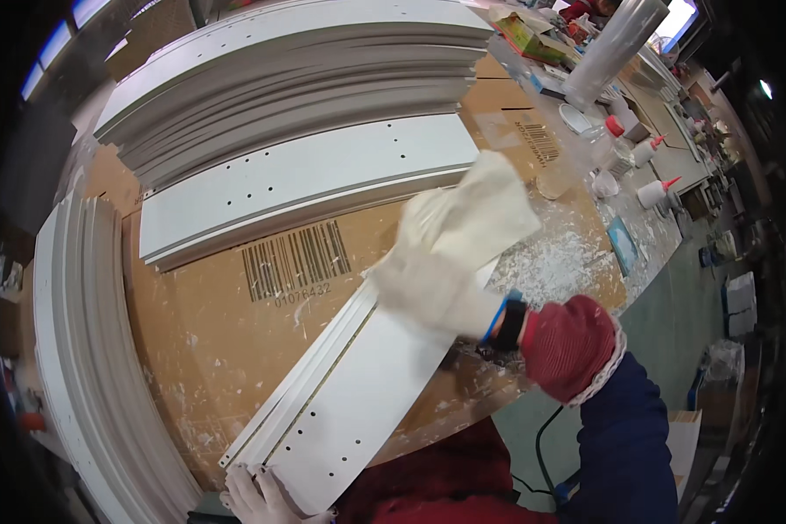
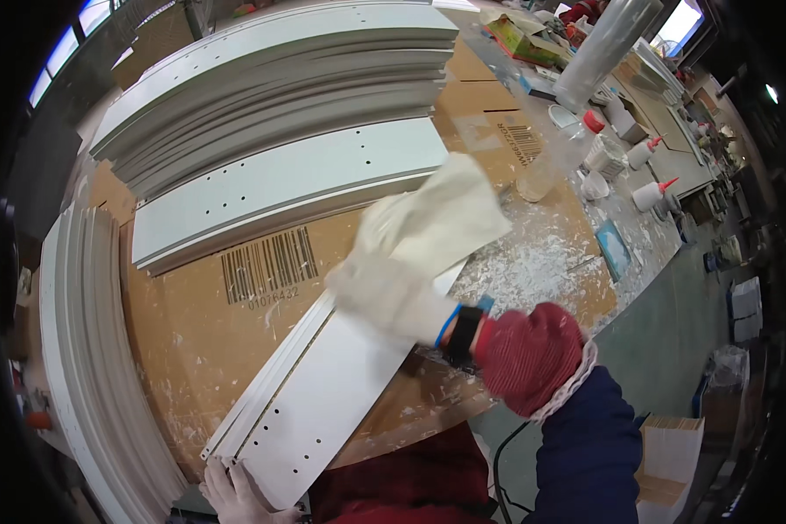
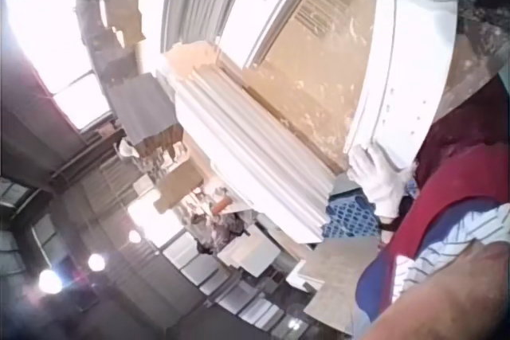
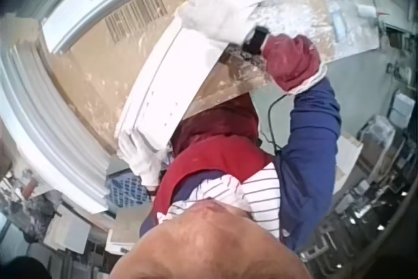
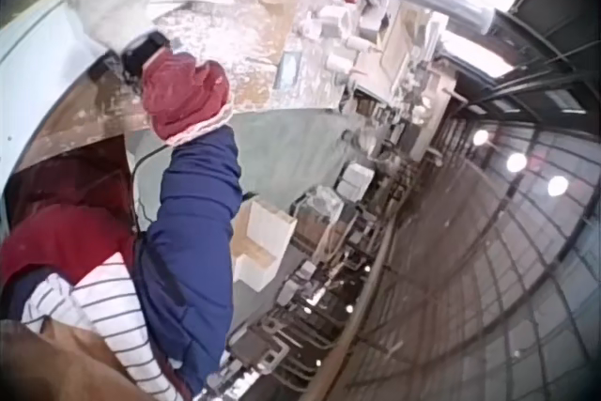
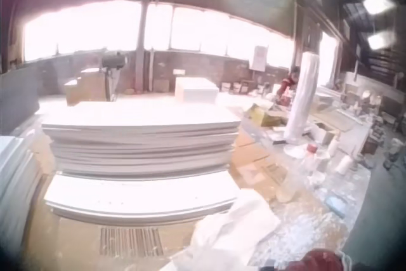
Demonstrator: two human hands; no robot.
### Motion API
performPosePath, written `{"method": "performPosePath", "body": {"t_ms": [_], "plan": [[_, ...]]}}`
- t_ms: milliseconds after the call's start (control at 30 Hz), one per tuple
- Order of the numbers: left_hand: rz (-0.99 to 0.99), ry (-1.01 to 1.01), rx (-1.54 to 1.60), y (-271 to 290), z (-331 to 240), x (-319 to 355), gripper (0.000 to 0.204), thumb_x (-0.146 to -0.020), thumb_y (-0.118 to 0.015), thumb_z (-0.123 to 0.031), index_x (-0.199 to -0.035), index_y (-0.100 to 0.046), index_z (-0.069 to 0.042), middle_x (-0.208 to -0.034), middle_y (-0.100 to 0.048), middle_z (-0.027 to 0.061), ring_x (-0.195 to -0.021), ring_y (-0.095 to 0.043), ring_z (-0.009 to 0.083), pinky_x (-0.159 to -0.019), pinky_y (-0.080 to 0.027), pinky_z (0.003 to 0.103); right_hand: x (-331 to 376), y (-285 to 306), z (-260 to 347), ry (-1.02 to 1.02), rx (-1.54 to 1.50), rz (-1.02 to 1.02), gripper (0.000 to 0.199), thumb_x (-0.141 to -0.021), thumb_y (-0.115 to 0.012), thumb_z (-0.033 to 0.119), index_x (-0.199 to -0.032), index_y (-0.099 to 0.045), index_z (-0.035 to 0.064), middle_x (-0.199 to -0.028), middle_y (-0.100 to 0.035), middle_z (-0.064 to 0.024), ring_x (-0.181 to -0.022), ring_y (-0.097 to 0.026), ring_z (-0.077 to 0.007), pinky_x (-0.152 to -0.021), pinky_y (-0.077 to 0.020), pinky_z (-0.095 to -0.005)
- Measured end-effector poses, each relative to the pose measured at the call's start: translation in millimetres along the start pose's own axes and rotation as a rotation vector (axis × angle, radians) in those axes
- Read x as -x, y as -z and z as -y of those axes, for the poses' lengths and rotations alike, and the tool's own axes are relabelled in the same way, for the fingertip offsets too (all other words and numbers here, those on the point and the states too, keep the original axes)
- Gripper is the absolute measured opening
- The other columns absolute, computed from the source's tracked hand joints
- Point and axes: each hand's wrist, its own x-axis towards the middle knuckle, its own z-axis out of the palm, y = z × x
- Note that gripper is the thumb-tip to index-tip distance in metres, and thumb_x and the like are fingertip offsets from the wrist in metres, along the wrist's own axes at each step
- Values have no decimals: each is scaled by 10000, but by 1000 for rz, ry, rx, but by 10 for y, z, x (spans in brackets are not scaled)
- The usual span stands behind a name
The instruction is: The person wipes white rectangular panels with a cloth and uses a small scraper to remove residue from the edges. They handle the panels one at a time, flipping them over to clean both sides, and place them back on the workbench.
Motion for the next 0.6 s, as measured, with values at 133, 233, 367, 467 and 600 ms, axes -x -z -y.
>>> {"method": "performPosePath", "body": {"t_ms": [133,233,367,467,600], "plan": [[15,26,17,-14,-12,-29,1140,-485,-841,-488,-1420,-357,-51,-1410,-368,257,-1331,-322,438,-1024,-285,660,90,223,-1124,79,551,-71,147,-866,-483,123,-978,-551,57,-1054,-549,-110,-972,-551,-266,-773,-476,-421],[4,63,24,-29,17,43,1120,-494,-839,-474,-1421,-370,-56,-1435,-344,263,-1353,-292,442,-1035,-264,666,-135,576,-1062,-679,52,103,244,-943,-499,258,-1058,-569,55,-1016,-624,-154,-940,-608,-288,-814,-477,-394],[-5,-35,220,50,104,73,956,-637,-831,-331,-1423,-372,-37,-1470,-308,259,-1364,-296,428,-1037,-315,627,9,641,-1210,-729,-153,-244,262,-946,-534,272,-1084,-554,50,-1000,-628,-130,-915,-611,-244,-783,-477,-333],[-358,157,493,-135,184,376,720,-798,-739,-125,-1415,-381,-26,-1465,-331,216,-1317,-376,363,-988,-439,506,-68,994,-1008,-799,-463,-429,310,-951,-548,277,-1148,-552,39,-993,-619,-95,-888,-597,-174,-792,-474,-300],[-584,1071,1199,-315,281,827,319,-905,-608,-70,-1192,-527,41,-1027,-587,108,-861,-555,175,-758,-509,289,-221,1268,-516,-678,-760,-523,347,-940,-575,252,-1181,-537,6,-1011,-599,-58,-890,-562,-119,-797,-474,-292]]}}
